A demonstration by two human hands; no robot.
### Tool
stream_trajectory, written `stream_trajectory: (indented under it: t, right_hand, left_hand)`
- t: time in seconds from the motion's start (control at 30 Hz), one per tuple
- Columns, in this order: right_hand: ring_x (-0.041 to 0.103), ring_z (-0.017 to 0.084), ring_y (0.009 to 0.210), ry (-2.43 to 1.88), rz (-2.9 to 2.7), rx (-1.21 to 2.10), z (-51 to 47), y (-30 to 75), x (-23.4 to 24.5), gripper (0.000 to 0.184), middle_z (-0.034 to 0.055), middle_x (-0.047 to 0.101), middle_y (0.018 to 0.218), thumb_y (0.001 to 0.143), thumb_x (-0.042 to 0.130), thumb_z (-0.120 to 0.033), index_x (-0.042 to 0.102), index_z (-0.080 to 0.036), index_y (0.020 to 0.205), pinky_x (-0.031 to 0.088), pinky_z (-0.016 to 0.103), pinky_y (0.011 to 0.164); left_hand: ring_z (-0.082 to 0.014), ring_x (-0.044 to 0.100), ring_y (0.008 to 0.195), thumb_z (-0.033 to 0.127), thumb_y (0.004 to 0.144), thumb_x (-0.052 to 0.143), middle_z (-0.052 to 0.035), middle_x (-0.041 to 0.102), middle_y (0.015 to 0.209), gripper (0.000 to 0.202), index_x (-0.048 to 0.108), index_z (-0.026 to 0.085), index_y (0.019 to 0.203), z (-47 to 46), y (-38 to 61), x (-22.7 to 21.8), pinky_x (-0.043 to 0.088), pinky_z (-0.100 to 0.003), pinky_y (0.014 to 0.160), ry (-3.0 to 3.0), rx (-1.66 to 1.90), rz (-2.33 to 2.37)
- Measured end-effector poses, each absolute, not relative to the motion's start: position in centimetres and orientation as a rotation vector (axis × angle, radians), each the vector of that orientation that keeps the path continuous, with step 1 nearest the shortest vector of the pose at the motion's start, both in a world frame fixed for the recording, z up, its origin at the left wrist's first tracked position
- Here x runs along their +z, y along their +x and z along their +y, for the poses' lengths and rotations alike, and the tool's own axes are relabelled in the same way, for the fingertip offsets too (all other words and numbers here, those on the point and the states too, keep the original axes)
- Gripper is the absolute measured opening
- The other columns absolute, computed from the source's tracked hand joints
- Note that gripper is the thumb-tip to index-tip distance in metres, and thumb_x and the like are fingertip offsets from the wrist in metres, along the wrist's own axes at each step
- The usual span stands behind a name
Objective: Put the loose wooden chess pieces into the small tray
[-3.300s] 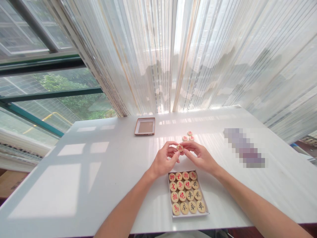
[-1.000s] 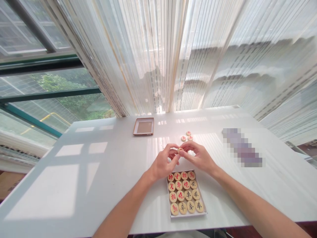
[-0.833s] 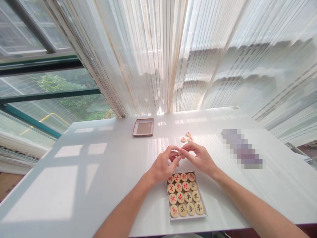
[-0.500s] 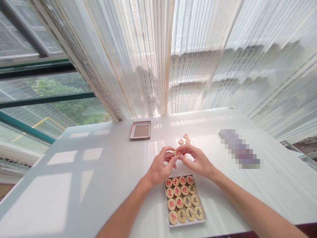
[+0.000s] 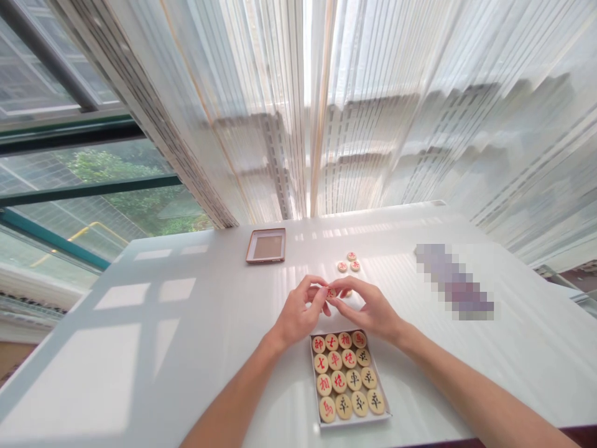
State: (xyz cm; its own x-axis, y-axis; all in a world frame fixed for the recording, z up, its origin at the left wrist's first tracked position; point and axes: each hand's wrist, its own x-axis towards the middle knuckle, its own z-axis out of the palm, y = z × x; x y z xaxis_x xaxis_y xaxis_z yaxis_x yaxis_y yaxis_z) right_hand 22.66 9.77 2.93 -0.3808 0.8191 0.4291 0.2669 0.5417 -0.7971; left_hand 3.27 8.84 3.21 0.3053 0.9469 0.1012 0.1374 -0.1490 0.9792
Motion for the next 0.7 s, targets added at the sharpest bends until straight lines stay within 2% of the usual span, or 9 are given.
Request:
stream_trajectory:
  t: [0.17, 0.3, 0.4, 0.6, 0.7]
  right_hand:
    - [0.068, 0.02, 0.088, -0.922, -1.86, 0.833, 10.1, 22.9, 3.1, 0.019, 0.0048, 0.073, 0.103, 0.093, 0.063, -0.028, 0.066, -0.025, 0.112, 0.057, 0.034, 0.08]
    - [0.069, 0.02, 0.09, -0.94, -1.853, 0.874, 10.2, 23.1, 3.2, 0.02, 0.0047, 0.073, 0.106, 0.094, 0.064, -0.029, 0.066, -0.025, 0.113, 0.057, 0.034, 0.082]
    - [0.069, 0.021, 0.092, -0.947, -1.827, 0.93, 10.3, 23.1, 3.2, 0.02, 0.0051, 0.073, 0.107, 0.094, 0.064, -0.03, 0.066, -0.025, 0.113, 0.057, 0.036, 0.084]
    - [0.071, 0.02, 0.082, -0.931, -1.702, 1.113, 10.8, 23.2, 2.8, 0.018, 0.0039, 0.071, 0.091, 0.088, 0.072, -0.035, 0.066, -0.022, 0.099, 0.059, 0.034, 0.078]
    - [0.072, 0.02, 0.078, -0.939, -1.59, 1.167, 11.2, 23.4, 2.7, 0.02, 0.0034, 0.07, 0.089, 0.088, 0.072, -0.037, 0.064, -0.021, 0.098, 0.06, 0.035, 0.074]
  left_hand:
    - [-0.0142, 0.066, 0.069, 0.043, 0.099, 0.052, -0.0042, 0.068, 0.087, 0.032, 0.048, 0.019, 0.121, 8.8, 3.5, 2.9, 0.052, -0.028, 0.072, 1.561, 1.003, 0.909]
    - [-0.0134, 0.067, 0.069, 0.041, 0.099, 0.054, -0.0064, 0.07, 0.096, 0.032, 0.047, 0.02, 0.122, 8.8, 3.5, 2.8, 0.053, -0.029, 0.071, 1.564, 1.02, 0.904]
    - [-0.0137, 0.067, 0.068, 0.041, 0.098, 0.055, -0.0061, 0.071, 0.094, 0.031, 0.049, 0.02, 0.12, 8.7, 3.5, 2.9, 0.054, -0.028, 0.069, 1.577, 1.031, 0.927]
    - [-0.015, 0.069, 0.069, 0.037, 0.097, 0.058, -0.0065, 0.074, 0.094, 0.028, 0.054, 0.02, 0.119, 8.6, 3.6, 2.8, 0.055, -0.026, 0.063, 1.673, 1.01, 0.972]
    - [-0.0147, 0.069, 0.071, 0.031, 0.097, 0.056, -0.0053, 0.074, 0.094, 0.026, 0.053, 0.021, 0.121, 8.8, 3.3, 2.5, 0.055, -0.026, 0.063, 1.762, 1.022, 1.019]
